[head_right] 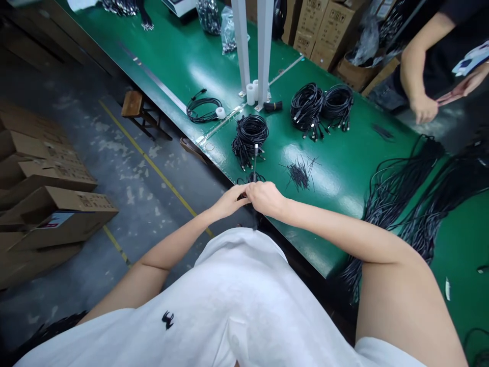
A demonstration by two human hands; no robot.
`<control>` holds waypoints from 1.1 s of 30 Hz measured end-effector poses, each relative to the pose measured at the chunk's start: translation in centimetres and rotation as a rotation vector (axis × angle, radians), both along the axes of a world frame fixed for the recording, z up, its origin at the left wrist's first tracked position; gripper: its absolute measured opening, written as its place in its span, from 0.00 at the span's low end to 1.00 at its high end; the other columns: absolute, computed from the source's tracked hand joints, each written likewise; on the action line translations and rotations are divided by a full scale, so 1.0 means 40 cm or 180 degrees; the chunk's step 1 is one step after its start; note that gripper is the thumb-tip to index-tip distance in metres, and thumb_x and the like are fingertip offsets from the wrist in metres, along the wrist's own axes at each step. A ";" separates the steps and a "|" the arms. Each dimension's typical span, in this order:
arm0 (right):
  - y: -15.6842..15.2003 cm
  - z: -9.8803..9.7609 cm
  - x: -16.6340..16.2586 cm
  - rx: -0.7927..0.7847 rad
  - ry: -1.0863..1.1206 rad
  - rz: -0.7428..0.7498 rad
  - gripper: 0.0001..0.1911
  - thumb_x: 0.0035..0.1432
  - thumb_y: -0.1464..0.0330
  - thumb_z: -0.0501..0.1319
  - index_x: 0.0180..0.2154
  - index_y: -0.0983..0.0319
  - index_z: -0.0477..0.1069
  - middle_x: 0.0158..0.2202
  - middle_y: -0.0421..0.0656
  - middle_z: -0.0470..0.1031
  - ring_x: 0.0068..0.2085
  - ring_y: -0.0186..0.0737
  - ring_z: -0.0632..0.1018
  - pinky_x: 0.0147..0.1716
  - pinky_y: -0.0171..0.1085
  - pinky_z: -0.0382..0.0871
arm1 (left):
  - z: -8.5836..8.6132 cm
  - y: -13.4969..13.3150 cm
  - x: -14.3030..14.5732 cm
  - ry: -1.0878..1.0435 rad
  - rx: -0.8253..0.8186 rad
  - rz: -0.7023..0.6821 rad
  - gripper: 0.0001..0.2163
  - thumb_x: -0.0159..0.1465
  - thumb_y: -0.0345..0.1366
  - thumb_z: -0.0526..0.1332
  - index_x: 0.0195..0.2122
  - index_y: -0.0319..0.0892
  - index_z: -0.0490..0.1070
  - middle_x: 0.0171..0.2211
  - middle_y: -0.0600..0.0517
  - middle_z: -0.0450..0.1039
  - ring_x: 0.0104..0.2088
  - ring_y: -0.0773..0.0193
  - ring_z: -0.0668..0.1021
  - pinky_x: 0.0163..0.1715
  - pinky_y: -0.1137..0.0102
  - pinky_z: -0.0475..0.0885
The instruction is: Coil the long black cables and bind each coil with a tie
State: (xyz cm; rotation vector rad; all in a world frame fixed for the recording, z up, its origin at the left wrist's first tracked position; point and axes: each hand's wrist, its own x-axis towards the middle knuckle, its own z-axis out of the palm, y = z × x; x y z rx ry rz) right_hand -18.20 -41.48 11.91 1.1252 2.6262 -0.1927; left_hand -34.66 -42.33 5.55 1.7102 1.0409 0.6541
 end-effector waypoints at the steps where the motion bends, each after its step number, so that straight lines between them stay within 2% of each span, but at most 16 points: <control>1: 0.001 -0.005 -0.001 0.0046 0.0004 -0.0017 0.14 0.64 0.73 0.46 0.42 0.70 0.69 0.40 0.56 0.74 0.39 0.47 0.75 0.26 0.39 0.52 | 0.006 0.013 -0.002 0.0541 0.0484 0.0070 0.14 0.61 0.35 0.62 0.49 0.44 0.73 0.42 0.45 0.72 0.47 0.52 0.70 0.50 0.58 0.61; 4: 0.009 -0.027 0.001 0.0123 -0.0080 -0.0066 0.14 0.63 0.74 0.46 0.40 0.70 0.69 0.38 0.56 0.73 0.38 0.46 0.74 0.26 0.38 0.52 | 0.009 0.034 0.024 0.1527 0.1321 0.0318 0.07 0.62 0.38 0.62 0.35 0.40 0.73 0.37 0.42 0.69 0.46 0.48 0.69 0.47 0.55 0.60; 6: 0.021 -0.040 0.011 0.0092 -0.0184 -0.0096 0.14 0.62 0.75 0.46 0.40 0.70 0.69 0.38 0.56 0.73 0.38 0.47 0.74 0.26 0.38 0.52 | 0.000 0.028 0.057 0.1574 0.1185 0.0425 0.07 0.62 0.38 0.62 0.31 0.39 0.71 0.36 0.43 0.68 0.43 0.50 0.70 0.45 0.57 0.63; 9: 0.038 -0.053 0.044 0.0021 -0.0392 -0.0247 0.14 0.63 0.73 0.47 0.41 0.70 0.70 0.39 0.57 0.73 0.39 0.48 0.74 0.27 0.38 0.52 | -0.008 0.000 0.082 0.0930 0.0235 0.0234 0.08 0.61 0.38 0.64 0.37 0.39 0.70 0.36 0.47 0.70 0.34 0.59 0.74 0.37 0.63 0.68; 11: 0.039 -0.060 0.068 0.0056 -0.0505 -0.0332 0.14 0.63 0.72 0.47 0.41 0.70 0.70 0.39 0.56 0.72 0.38 0.49 0.73 0.27 0.38 0.51 | -0.002 -0.009 0.068 0.0403 -0.0057 -0.0025 0.09 0.63 0.37 0.62 0.42 0.40 0.70 0.38 0.48 0.73 0.33 0.62 0.76 0.37 0.64 0.70; 15: 0.013 -0.073 0.081 0.0220 -0.0189 0.0423 0.16 0.65 0.74 0.44 0.40 0.68 0.70 0.37 0.53 0.72 0.37 0.46 0.71 0.28 0.39 0.51 | 0.010 0.029 0.025 0.0389 0.0781 -0.0099 0.19 0.57 0.35 0.67 0.50 0.41 0.70 0.51 0.41 0.73 0.54 0.50 0.73 0.55 0.56 0.65; 17: 0.010 -0.077 0.069 0.0259 -0.0005 0.0760 0.17 0.66 0.74 0.43 0.40 0.68 0.70 0.36 0.53 0.72 0.37 0.45 0.70 0.29 0.40 0.51 | -0.004 0.045 0.039 0.0759 0.0749 -0.0212 0.16 0.56 0.34 0.66 0.46 0.39 0.72 0.48 0.38 0.74 0.55 0.45 0.72 0.57 0.53 0.63; 19: 0.026 -0.080 0.056 0.0275 -0.0027 0.0636 0.16 0.65 0.74 0.44 0.40 0.68 0.70 0.37 0.53 0.72 0.37 0.45 0.70 0.29 0.40 0.50 | -0.029 0.032 0.087 0.1029 0.0421 0.0039 0.10 0.62 0.33 0.59 0.42 0.36 0.73 0.43 0.36 0.76 0.51 0.44 0.75 0.55 0.51 0.64; 21: 0.058 -0.085 0.051 0.0253 -0.0158 0.0262 0.15 0.64 0.74 0.46 0.41 0.69 0.70 0.37 0.53 0.72 0.36 0.44 0.71 0.28 0.40 0.50 | -0.052 -0.011 0.147 0.0926 0.0238 0.0494 0.13 0.65 0.33 0.54 0.47 0.34 0.71 0.45 0.33 0.74 0.52 0.45 0.74 0.54 0.51 0.65; 22: 0.075 -0.087 0.054 0.0242 -0.0220 0.0099 0.14 0.64 0.74 0.46 0.41 0.69 0.70 0.38 0.54 0.72 0.36 0.44 0.71 0.28 0.39 0.50 | -0.058 -0.039 0.172 0.0742 0.0241 0.0475 0.15 0.65 0.33 0.54 0.51 0.33 0.69 0.48 0.33 0.73 0.53 0.45 0.73 0.54 0.52 0.65; 24: 0.096 -0.094 0.068 0.0259 -0.0297 -0.0016 0.14 0.63 0.75 0.47 0.41 0.70 0.70 0.38 0.54 0.72 0.36 0.44 0.71 0.28 0.39 0.49 | -0.056 -0.084 0.193 0.0366 0.0315 -0.0219 0.19 0.64 0.35 0.57 0.55 0.36 0.66 0.51 0.36 0.72 0.53 0.49 0.74 0.53 0.56 0.68; 26: 0.093 -0.099 0.088 0.0347 -0.0300 0.0159 0.14 0.62 0.76 0.47 0.40 0.69 0.70 0.37 0.53 0.71 0.36 0.44 0.70 0.28 0.40 0.48 | -0.035 -0.093 0.167 0.0254 0.0518 -0.0852 0.17 0.64 0.35 0.56 0.54 0.40 0.68 0.49 0.40 0.74 0.50 0.51 0.76 0.52 0.58 0.69; 27: 0.084 -0.101 0.097 0.0409 -0.0261 0.0318 0.14 0.63 0.76 0.47 0.39 0.69 0.70 0.37 0.53 0.71 0.36 0.44 0.70 0.28 0.40 0.48 | -0.021 -0.080 0.140 0.0324 0.0679 -0.0796 0.16 0.65 0.35 0.55 0.53 0.42 0.69 0.49 0.41 0.75 0.50 0.52 0.75 0.53 0.58 0.68; 30: 0.046 -0.101 0.113 0.0549 -0.0045 0.0858 0.17 0.66 0.74 0.44 0.38 0.68 0.71 0.34 0.51 0.71 0.35 0.43 0.69 0.29 0.41 0.48 | 0.005 0.001 0.056 0.0773 0.1053 0.0133 0.17 0.66 0.36 0.54 0.55 0.40 0.68 0.56 0.40 0.70 0.59 0.50 0.68 0.60 0.54 0.60; 31: 0.038 -0.100 0.115 0.0565 0.0013 0.0974 0.18 0.67 0.74 0.43 0.38 0.68 0.71 0.33 0.50 0.71 0.34 0.43 0.68 0.29 0.41 0.48 | 0.004 0.027 0.041 0.0896 0.0979 0.0163 0.17 0.67 0.37 0.54 0.55 0.40 0.68 0.58 0.40 0.69 0.60 0.50 0.67 0.61 0.54 0.59; 33: 0.037 -0.103 0.116 0.0554 0.0036 0.0981 0.17 0.67 0.74 0.44 0.38 0.68 0.71 0.33 0.50 0.71 0.33 0.42 0.68 0.29 0.41 0.48 | -0.011 0.052 0.044 0.1028 0.0543 -0.0151 0.18 0.68 0.38 0.51 0.54 0.38 0.69 0.55 0.40 0.71 0.58 0.51 0.71 0.59 0.55 0.63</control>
